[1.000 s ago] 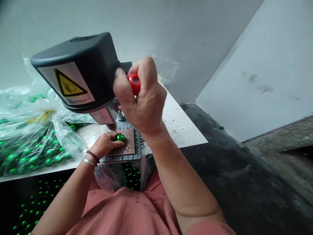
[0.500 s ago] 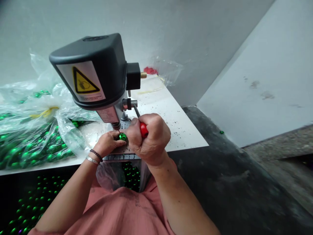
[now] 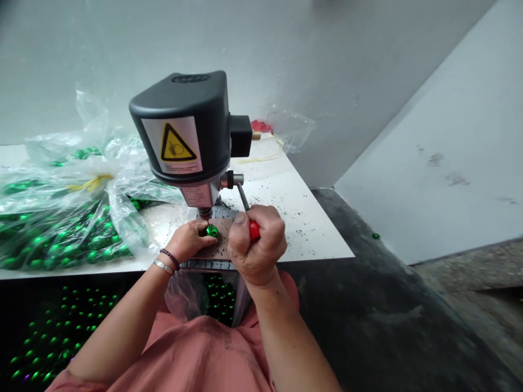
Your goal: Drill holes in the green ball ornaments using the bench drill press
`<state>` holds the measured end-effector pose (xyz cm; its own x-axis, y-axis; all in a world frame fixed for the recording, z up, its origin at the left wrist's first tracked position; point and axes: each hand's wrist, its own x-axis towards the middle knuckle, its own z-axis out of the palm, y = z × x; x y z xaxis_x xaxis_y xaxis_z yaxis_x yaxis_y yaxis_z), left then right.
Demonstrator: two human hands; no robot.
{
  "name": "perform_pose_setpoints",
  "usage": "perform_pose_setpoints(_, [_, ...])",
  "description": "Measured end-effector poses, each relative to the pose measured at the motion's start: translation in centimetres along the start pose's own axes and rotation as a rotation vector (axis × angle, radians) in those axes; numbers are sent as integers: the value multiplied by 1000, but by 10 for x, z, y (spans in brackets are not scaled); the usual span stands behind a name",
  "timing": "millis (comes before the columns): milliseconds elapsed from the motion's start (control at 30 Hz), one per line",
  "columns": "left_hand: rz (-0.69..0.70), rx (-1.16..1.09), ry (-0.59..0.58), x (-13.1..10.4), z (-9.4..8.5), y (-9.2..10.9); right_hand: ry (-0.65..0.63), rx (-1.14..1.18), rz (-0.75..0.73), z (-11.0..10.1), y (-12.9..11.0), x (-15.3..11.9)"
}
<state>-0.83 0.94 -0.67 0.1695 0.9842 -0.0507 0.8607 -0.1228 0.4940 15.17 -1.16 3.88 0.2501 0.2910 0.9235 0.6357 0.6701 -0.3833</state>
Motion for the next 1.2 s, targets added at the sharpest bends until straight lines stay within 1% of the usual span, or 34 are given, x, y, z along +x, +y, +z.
perform_pose_setpoints(100, [-13, 4, -5, -1, 0, 1, -18, 4, 47, -1, -1, -3])
perform_pose_setpoints(200, [-35, 13, -7, -1, -1, 2, -74, 37, 94, -3, 1, -10])
perform_pose_setpoints(300, [-36, 22, -4, -1, 0, 2, -133, 71, 94, -4, 3, -16])
perform_pose_setpoints(367, [-25, 30, -2, 0, 0, 1, -115, 72, 84, -3, 3, -14])
perform_pose_setpoints(467, [-18, 38, 13, 0, 2, 1, -14, 0, 51, 0, -2, 9])
perform_pose_setpoints(533, [-16, 29, 41, -1, 3, 1, 48, -135, 33, 4, -8, 33])
perform_pose_setpoints(600, [-19, 1, 72, -5, 3, 1, 1, -156, 75, 9, -13, 56])
perform_pose_setpoints(667, [-13, -40, 60, -11, 0, 0, -12, -114, 120, 13, -16, 73])
perform_pose_setpoints(733, [27, -95, -13, -19, -7, 0, -8, -71, 138, 16, -17, 80])
perform_pose_setpoints(767, [63, -129, -75, -24, -11, -1, -6, -62, 137, 16, -17, 81])
perform_pose_setpoints(867, [158, -258, -311, -36, -23, -3, -4, -66, 133, 17, -17, 78])
perform_pose_setpoints(933, [165, -357, -455, -40, -27, -3, -3, -58, 130, 17, -16, 76])
perform_pose_setpoints(967, [144, -414, -490, -41, -28, -3, -3, -50, 129, 16, -16, 76])
perform_pose_setpoints(1000, [106, -478, -491, -41, -28, -2, -2, -42, 129, 17, -16, 76])
perform_pose_setpoints(1033, [51, -552, -455, -41, -26, -2, -1, -37, 129, 17, -16, 76])
perform_pose_setpoints(1067, [-20, -649, -380, -39, -24, -1, 1, -34, 129, 17, -16, 76])
perform_pose_setpoints(1100, [-103, -778, -277, -38, -22, 0, 1, -32, 129, 17, -16, 76])
perform_pose_setpoints(1167, [-290, -1107, -79, -33, -19, 3, 0, -26, 137, 17, -16, 77])
perform_pose_setpoints(1200, [-382, -1279, -20, -31, -18, 4, -1, -22, 143, 17, -16, 76])
